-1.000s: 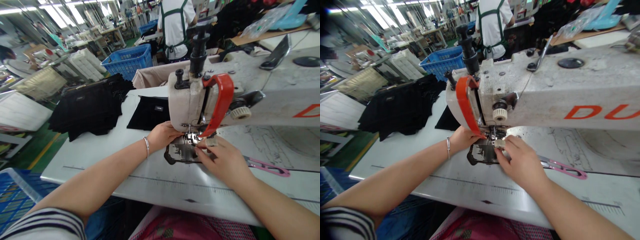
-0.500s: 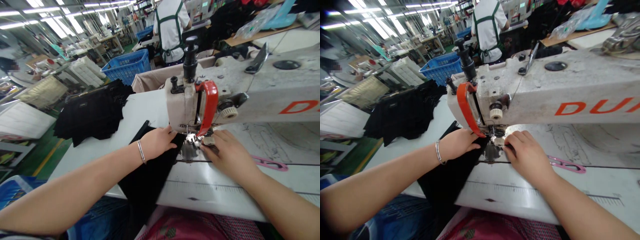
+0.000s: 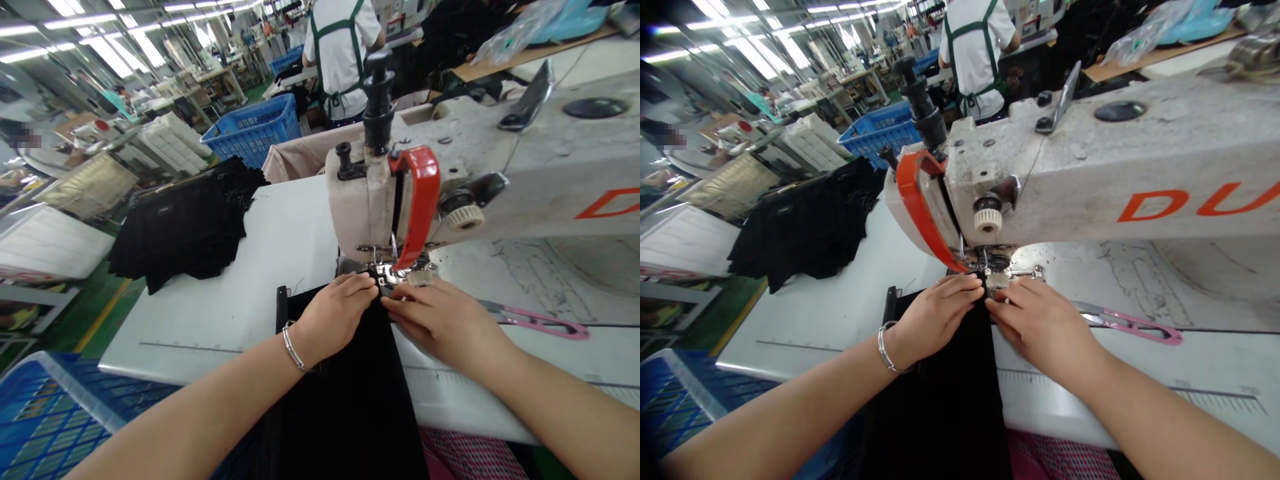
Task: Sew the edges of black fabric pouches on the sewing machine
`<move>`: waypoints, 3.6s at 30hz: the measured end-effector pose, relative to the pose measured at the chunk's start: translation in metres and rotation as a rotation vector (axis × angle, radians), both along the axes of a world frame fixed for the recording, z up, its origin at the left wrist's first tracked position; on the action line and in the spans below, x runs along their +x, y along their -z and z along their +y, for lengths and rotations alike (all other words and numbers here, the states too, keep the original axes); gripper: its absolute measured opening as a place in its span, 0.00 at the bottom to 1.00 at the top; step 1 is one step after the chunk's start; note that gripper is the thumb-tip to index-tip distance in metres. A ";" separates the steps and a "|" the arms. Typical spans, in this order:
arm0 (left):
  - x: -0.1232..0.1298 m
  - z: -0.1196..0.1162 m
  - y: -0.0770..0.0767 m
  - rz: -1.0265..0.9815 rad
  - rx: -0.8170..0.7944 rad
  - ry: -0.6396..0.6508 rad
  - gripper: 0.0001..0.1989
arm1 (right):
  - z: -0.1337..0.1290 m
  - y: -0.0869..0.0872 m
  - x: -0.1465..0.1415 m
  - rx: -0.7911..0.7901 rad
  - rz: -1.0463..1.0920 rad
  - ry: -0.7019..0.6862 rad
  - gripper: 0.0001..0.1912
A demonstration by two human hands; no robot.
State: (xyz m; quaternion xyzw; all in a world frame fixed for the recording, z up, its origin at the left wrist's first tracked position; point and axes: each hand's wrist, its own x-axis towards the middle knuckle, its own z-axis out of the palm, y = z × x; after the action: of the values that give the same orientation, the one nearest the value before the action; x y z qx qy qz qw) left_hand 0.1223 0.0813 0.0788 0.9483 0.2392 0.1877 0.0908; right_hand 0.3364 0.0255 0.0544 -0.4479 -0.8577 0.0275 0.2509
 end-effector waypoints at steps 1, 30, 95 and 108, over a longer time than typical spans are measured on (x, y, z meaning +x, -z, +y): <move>0.001 0.002 -0.001 -0.005 0.002 0.008 0.14 | 0.000 0.000 -0.001 -0.010 -0.011 0.010 0.11; -0.071 -0.124 -0.032 -0.359 -0.612 -0.696 0.14 | -0.100 -0.017 -0.037 -0.856 1.063 0.259 0.21; -0.031 -0.156 -0.007 0.055 0.005 0.057 0.14 | -0.159 0.013 -0.058 -1.376 1.192 0.372 0.19; -0.031 -0.160 0.011 0.011 0.004 0.016 0.11 | -0.160 0.004 -0.055 -1.442 1.164 0.257 0.11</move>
State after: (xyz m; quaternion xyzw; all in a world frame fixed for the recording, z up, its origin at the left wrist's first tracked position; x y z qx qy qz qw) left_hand 0.0916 -0.0782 0.0678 0.9514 0.2316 0.1823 0.0889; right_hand 0.2810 -0.1340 0.0506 -0.5025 -0.3167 0.7450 0.3035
